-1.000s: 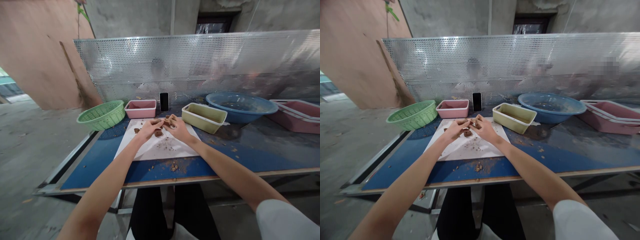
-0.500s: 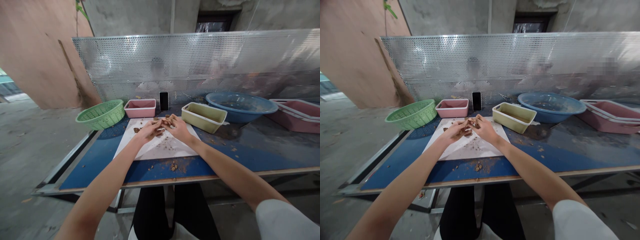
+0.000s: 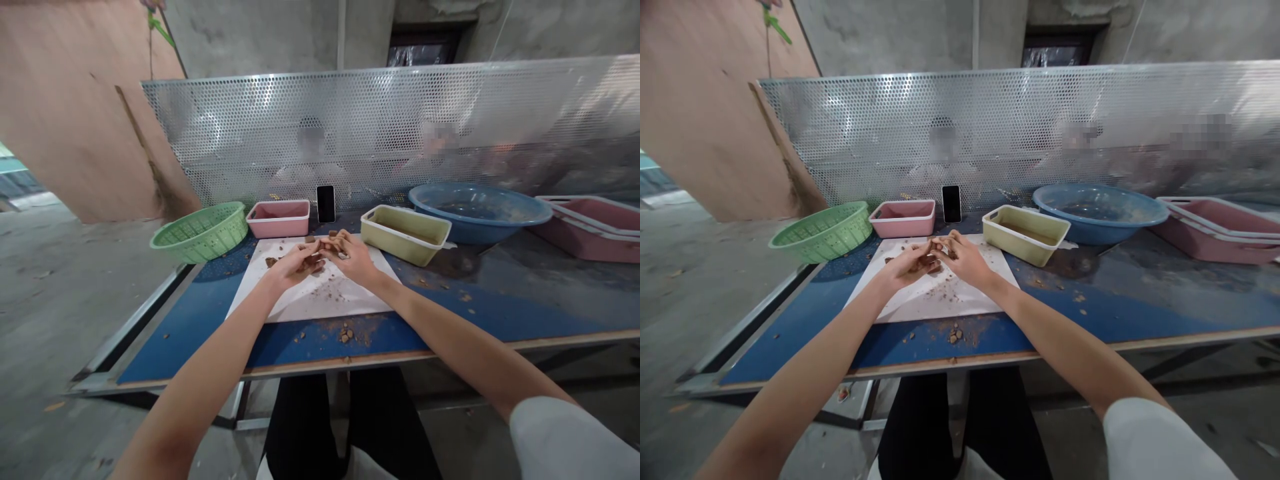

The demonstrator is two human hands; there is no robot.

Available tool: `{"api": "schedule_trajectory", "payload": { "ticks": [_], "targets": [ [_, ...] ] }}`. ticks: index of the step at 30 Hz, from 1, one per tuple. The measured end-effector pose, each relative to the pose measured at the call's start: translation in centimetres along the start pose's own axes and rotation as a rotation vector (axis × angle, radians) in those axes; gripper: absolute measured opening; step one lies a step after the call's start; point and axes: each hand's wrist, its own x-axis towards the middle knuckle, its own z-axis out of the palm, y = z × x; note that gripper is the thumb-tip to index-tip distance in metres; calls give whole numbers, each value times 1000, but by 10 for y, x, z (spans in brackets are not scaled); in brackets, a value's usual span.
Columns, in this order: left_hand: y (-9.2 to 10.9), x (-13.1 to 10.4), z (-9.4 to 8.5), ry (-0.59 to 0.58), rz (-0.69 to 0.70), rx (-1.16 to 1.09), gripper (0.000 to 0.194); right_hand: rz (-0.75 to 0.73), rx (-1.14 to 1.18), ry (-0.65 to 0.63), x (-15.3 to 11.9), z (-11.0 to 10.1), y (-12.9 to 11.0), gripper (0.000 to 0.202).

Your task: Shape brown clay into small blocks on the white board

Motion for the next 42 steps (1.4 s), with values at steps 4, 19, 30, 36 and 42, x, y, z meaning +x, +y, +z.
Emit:
{"api": "schedule_trajectory", "payload": {
  "ticks": [4, 19, 30, 36, 42],
  "targets": [
    [-3, 0, -1, -21, 7, 16, 36, -27, -35, 3, -1, -1, -2, 26],
    [-6, 5, -3, -74, -10, -64, 40, -90, -83, -14, -1, -2, -6, 23],
    [-3, 3, 2, 22, -58, -58, 29, -119, -73, -8, 0, -1, -3, 20],
    [-4, 5, -1, 34, -64, -41, 25, -111, -84, -39, 1, -2, -1, 20],
    [-1, 2, -1, -28, -40, -17, 34, -128, -53, 17, -1, 0, -1, 18]
  ]
}}
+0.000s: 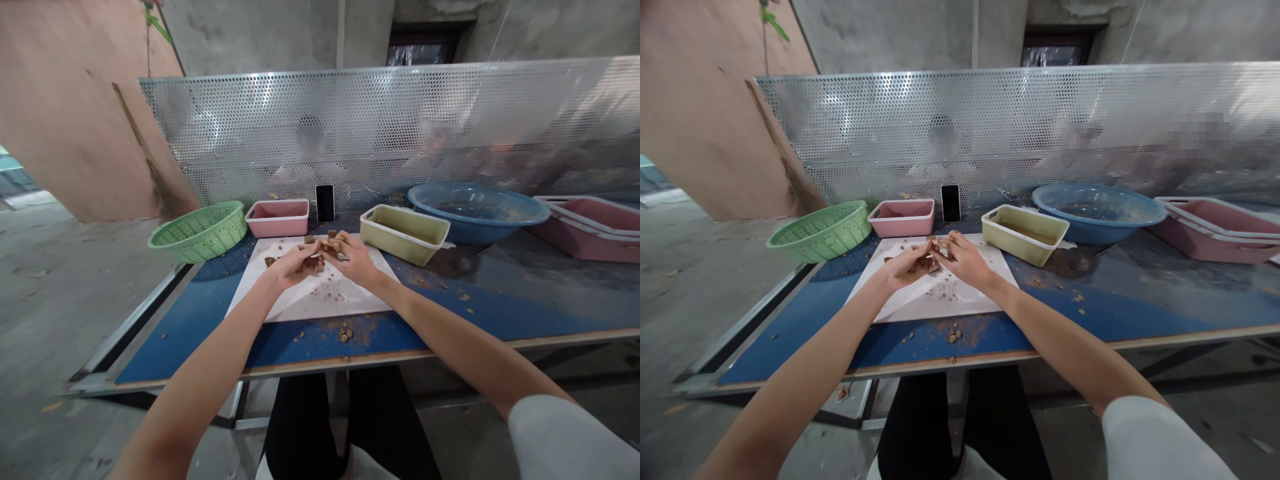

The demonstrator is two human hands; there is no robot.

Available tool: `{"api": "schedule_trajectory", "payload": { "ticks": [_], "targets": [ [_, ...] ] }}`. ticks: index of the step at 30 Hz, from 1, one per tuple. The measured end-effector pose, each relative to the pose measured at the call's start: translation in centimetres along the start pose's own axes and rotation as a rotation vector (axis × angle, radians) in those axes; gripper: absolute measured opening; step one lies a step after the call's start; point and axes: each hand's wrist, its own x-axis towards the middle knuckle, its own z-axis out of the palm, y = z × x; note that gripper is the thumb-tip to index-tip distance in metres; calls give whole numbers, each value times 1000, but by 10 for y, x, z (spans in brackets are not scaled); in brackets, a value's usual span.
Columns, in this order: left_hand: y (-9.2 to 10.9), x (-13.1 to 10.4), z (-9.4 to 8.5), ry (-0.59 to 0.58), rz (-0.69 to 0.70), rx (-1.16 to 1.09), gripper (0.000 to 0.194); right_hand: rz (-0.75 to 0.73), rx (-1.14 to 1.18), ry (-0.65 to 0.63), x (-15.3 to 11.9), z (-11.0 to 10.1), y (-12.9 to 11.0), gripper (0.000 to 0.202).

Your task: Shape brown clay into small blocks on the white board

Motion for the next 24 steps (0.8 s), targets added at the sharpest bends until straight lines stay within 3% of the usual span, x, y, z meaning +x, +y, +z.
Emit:
{"api": "schedule_trajectory", "payload": {
  "ticks": [4, 18, 24],
  "targets": [
    [3, -1, -1, -79, 2, 24, 47, 31, -5, 56, -2, 3, 0, 21],
    [0, -2, -2, -58, 28, 22, 37, 132, 102, 16, -1, 0, -6, 29],
    [2, -5, 1, -66, 22, 10, 39, 98, 122, 49, 1, 0, -7, 23]
  ]
}}
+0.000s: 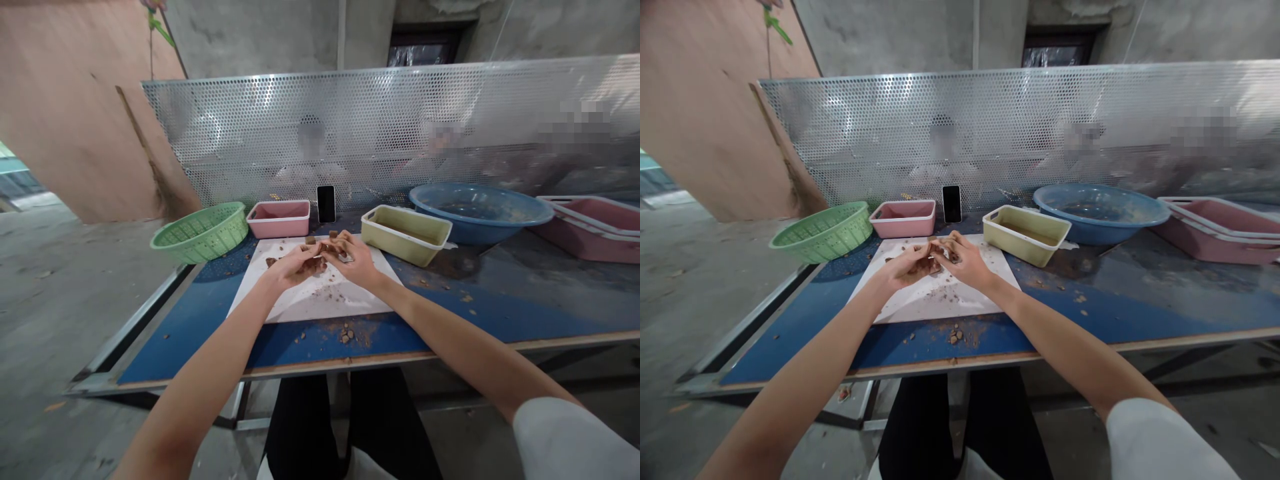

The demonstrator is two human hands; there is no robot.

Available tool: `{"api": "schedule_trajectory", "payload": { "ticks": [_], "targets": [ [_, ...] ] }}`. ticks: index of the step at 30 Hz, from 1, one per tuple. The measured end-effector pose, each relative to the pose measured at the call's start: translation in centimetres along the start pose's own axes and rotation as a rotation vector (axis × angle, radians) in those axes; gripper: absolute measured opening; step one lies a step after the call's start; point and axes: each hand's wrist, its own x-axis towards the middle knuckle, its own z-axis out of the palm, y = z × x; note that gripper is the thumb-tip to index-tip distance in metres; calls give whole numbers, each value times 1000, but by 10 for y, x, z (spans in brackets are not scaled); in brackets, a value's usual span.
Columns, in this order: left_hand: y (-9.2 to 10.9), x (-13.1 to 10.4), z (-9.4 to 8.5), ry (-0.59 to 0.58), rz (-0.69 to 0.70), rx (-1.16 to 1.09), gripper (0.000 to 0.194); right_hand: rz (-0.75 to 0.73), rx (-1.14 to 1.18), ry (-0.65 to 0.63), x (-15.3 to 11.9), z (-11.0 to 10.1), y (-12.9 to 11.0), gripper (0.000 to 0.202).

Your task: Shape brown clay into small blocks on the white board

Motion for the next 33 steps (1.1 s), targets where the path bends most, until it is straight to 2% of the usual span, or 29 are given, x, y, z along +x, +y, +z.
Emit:
{"api": "schedule_trajectory", "payload": {
  "ticks": [4, 12, 15, 17, 19, 23, 25, 28, 33],
  "targets": [
    [2, -1, 0, 32, 0, 33, 33, 12, -2, -6, -1, 0, 2, 23],
    [0, 0, -3, 44, 5, 121, 46, -13, -27, -35, -1, 1, 4, 21],
    [4, 0, 0, 55, 38, 151, 46, -17, -27, -6, 1, 1, 6, 20],
    [9, 1, 1, 106, 90, 135, 45, -8, -48, 4, 2, -1, 9, 21],
    [15, 3, 0, 221, 167, 86, 38, -11, -83, -81, 2, -3, 15, 21],
    [23, 8, -10, 530, 305, -80, 19, -29, -215, -448, -1, -6, 31, 19],
    [25, 10, -17, 623, 311, -161, 18, 3, -274, -569, -3, -5, 37, 18],
    [27, 12, -25, 673, 285, -251, 18, 58, -292, -639, -4, -2, 40, 18],
    [26, 15, -32, 676, 261, -280, 17, 102, -271, -657, -2, 2, 37, 17]
  ]
}}
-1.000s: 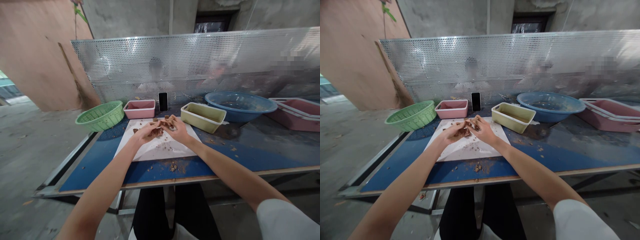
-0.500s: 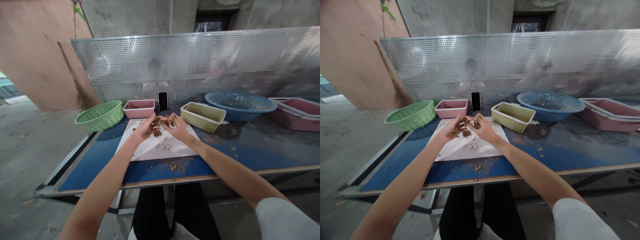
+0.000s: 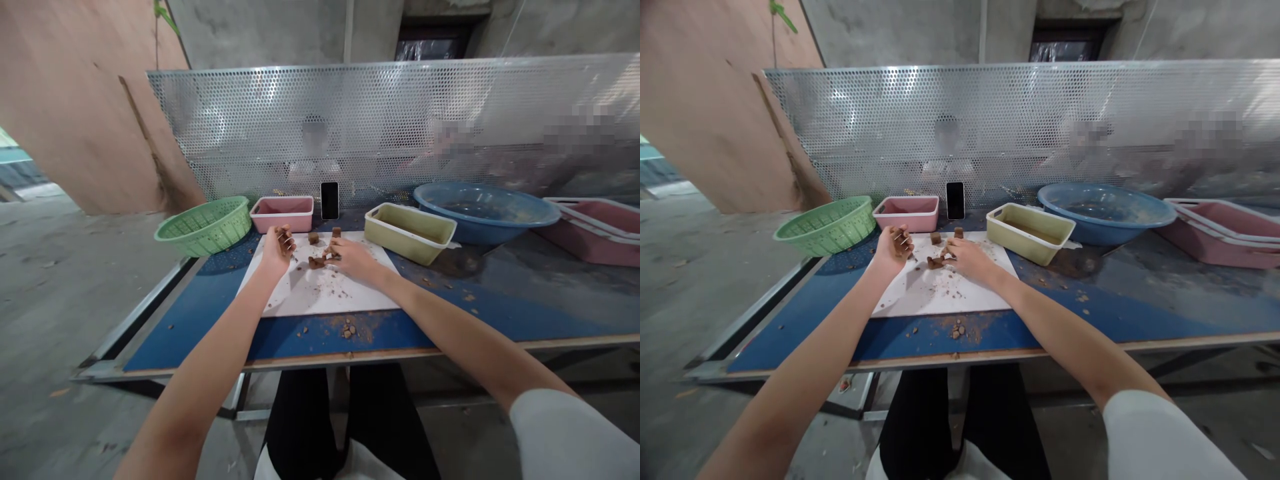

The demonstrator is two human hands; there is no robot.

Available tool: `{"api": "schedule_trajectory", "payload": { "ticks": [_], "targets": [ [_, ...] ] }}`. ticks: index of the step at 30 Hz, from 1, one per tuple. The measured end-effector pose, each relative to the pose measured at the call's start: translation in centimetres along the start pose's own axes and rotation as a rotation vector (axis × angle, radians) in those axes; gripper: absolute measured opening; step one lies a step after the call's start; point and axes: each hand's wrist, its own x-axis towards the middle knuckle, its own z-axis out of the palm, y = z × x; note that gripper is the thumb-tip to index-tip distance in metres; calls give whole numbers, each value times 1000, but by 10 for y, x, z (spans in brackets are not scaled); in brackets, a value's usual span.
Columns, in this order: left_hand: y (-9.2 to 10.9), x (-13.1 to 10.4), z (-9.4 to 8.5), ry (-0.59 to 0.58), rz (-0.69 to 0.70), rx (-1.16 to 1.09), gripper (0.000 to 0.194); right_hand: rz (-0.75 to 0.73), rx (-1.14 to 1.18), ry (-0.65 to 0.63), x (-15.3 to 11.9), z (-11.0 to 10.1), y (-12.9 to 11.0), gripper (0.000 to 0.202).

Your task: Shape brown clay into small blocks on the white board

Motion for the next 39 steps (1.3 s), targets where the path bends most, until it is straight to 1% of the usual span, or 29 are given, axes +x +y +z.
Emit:
{"api": "schedule_trajectory", "payload": {
  "ticks": [3, 9, 12, 16, 27, 34, 36, 37, 39],
  "targets": [
    [-2, 3, -2, -9, 10, 6, 14, 25, -29, -21, 1, 3, 0, 17],
    [-6, 8, -7, -40, 35, 27, 12, -45, -101, -51, 0, 4, 3, 21],
    [-7, 9, -8, -40, 34, 36, 11, -33, -108, -73, -1, 1, 3, 21],
    [-8, 7, -7, -36, 31, 42, 10, -10, -97, -52, -1, 0, 2, 21],
    [-8, 5, -7, -22, 33, 54, 8, 22, -49, -13, 1, 10, 5, 20],
    [-8, 4, -6, -18, 28, 65, 11, 16, -35, -40, 2, 11, 5, 21],
    [-8, 3, -6, -18, 28, 68, 10, 8, -22, -28, 1, 9, 5, 21],
    [-8, 3, -6, -18, 29, 69, 10, 10, -17, -13, 0, 8, 4, 23],
    [-7, 3, -5, -19, 32, 71, 10, 20, -9, 16, -2, 5, 3, 33]
  ]
}}
